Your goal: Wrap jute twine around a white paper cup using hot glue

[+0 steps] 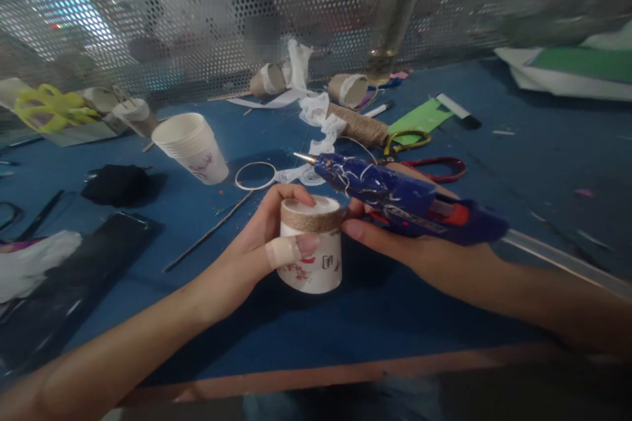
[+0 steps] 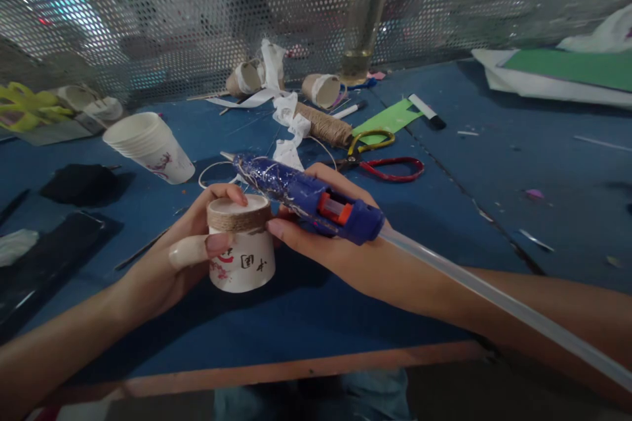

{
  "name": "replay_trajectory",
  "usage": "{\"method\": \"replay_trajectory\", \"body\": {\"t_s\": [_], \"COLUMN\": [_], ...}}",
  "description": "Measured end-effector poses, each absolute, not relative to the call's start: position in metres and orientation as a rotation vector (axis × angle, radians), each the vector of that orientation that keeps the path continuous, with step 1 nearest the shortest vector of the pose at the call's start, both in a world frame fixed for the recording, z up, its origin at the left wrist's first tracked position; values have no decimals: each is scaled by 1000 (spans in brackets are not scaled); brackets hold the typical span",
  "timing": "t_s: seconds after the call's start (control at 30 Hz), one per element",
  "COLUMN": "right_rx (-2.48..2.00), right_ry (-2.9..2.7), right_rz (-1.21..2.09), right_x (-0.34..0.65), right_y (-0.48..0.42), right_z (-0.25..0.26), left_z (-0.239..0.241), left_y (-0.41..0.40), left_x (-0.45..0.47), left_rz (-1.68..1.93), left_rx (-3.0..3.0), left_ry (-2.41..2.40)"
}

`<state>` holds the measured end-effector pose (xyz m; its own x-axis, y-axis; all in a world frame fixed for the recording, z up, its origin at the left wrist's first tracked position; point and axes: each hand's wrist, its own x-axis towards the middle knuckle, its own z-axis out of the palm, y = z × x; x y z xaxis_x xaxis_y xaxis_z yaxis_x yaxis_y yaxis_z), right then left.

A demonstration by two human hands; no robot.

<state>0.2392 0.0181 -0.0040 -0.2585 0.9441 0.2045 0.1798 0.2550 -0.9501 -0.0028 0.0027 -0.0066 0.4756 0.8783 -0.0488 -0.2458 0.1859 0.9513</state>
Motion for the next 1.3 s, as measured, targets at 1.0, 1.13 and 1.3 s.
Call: {"method": "replay_trajectory", "body": {"t_s": [1.0, 1.13, 1.3], "right_rx": [-1049, -1057, -1038], "right_ry": [-1632, -1654, -1646], "right_rz": [1158, 1125, 1137], "right_x": [237, 237, 236], "right_y": [19, 19, 20], "right_z": [2, 2, 1], "left_z": [-2, 1, 2], "left_y": [4, 4, 5], "left_x": [-1, 0, 0], "left_rz": [895, 854, 875], "left_rx": [1083, 1063, 1021], "left_ry": [710, 678, 652]}}
